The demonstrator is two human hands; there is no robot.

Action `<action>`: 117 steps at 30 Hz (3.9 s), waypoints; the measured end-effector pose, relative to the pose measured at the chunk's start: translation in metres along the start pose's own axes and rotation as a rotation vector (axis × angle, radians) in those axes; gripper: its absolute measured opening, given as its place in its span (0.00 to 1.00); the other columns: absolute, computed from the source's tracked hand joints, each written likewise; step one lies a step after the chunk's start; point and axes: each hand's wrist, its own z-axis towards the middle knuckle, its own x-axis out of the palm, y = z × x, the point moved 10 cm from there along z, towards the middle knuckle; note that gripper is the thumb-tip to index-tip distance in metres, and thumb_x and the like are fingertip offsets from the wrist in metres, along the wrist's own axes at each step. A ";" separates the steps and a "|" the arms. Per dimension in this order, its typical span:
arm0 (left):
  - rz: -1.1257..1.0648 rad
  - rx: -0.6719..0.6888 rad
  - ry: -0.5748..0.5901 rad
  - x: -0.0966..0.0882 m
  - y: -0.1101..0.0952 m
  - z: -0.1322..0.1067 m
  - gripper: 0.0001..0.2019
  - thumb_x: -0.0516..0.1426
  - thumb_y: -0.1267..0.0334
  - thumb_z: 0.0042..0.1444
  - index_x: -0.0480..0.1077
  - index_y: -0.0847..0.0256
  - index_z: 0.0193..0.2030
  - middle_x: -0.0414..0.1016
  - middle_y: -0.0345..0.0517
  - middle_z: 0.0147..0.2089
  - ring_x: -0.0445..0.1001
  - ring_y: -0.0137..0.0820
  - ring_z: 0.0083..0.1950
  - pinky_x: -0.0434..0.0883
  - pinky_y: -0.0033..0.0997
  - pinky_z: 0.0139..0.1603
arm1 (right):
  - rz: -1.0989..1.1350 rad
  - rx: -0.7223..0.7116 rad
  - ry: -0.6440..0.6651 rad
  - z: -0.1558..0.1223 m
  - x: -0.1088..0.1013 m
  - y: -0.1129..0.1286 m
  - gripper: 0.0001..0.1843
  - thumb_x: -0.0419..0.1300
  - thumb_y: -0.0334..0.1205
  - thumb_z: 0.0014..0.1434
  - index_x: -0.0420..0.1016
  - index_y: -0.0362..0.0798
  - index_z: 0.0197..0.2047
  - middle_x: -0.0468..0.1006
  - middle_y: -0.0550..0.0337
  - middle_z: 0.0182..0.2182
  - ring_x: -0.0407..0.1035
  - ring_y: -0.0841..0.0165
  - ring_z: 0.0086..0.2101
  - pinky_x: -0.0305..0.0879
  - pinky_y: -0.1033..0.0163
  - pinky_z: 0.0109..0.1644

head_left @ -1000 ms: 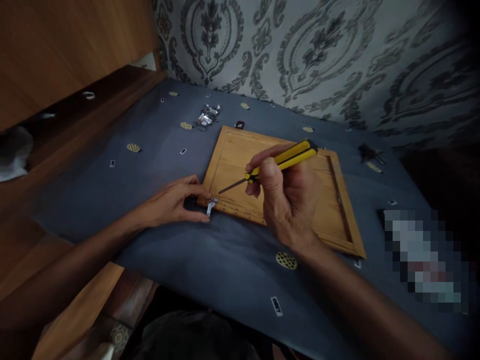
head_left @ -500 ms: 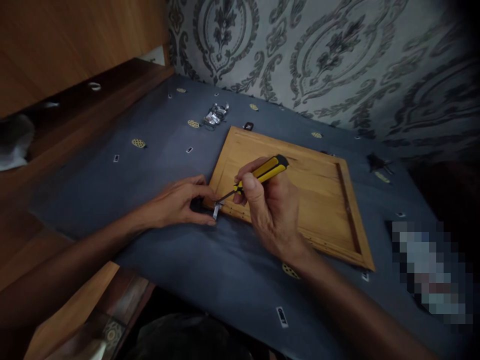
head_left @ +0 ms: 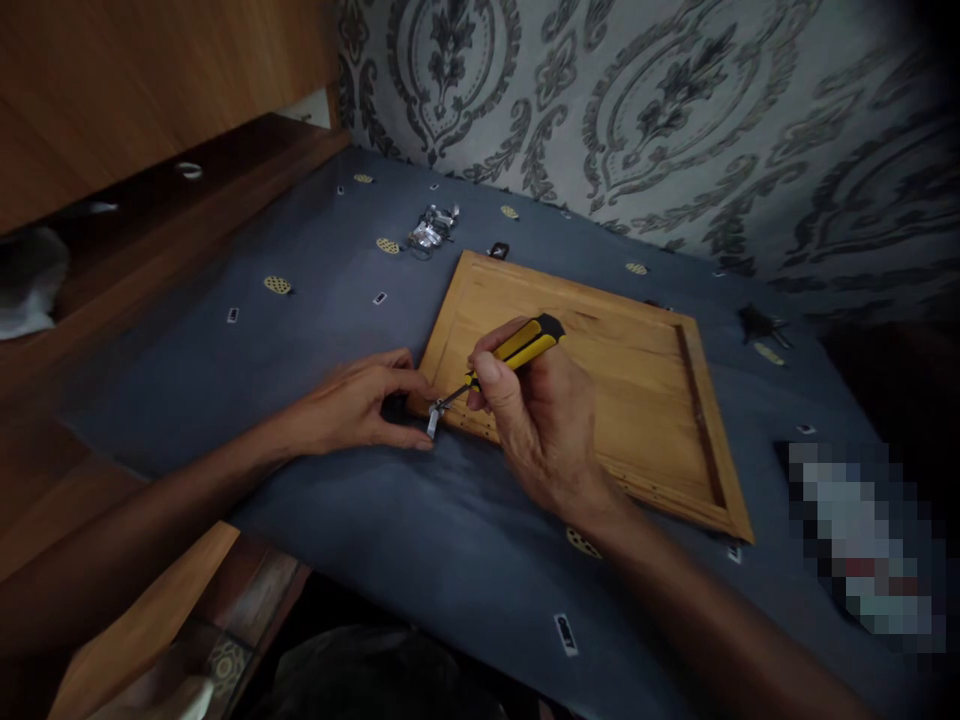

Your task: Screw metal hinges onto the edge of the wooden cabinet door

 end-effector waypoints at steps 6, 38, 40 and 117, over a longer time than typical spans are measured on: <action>-0.001 0.014 -0.016 -0.001 0.000 0.000 0.19 0.65 0.45 0.55 0.77 0.54 0.48 0.70 0.42 0.43 0.72 0.34 0.45 0.68 0.34 0.48 | 0.010 -0.018 0.030 0.001 0.001 0.005 0.16 0.58 0.54 0.68 0.68 0.53 0.34 0.72 0.62 0.30 0.67 0.69 0.26 0.65 0.59 0.29; -0.021 0.052 -0.027 -0.002 0.001 0.000 0.20 0.65 0.46 0.55 0.77 0.54 0.50 0.71 0.45 0.49 0.71 0.34 0.47 0.71 0.39 0.53 | 0.245 0.058 0.219 0.008 0.011 0.004 0.13 0.63 0.53 0.64 0.71 0.53 0.41 0.74 0.64 0.29 0.72 0.68 0.29 0.72 0.59 0.33; -0.016 0.052 -0.031 -0.002 0.001 0.000 0.21 0.65 0.45 0.55 0.77 0.55 0.50 0.71 0.45 0.49 0.71 0.35 0.48 0.70 0.40 0.55 | 0.266 0.053 0.248 0.007 0.013 0.006 0.14 0.62 0.54 0.65 0.71 0.52 0.39 0.73 0.64 0.28 0.72 0.68 0.28 0.71 0.60 0.33; -0.039 0.043 -0.067 -0.006 -0.001 0.000 0.20 0.67 0.46 0.53 0.77 0.57 0.45 0.71 0.44 0.43 0.71 0.35 0.46 0.71 0.37 0.48 | 0.171 -0.068 0.005 0.010 -0.010 -0.004 0.19 0.61 0.52 0.66 0.59 0.52 0.31 0.63 0.68 0.24 0.61 0.72 0.26 0.58 0.64 0.28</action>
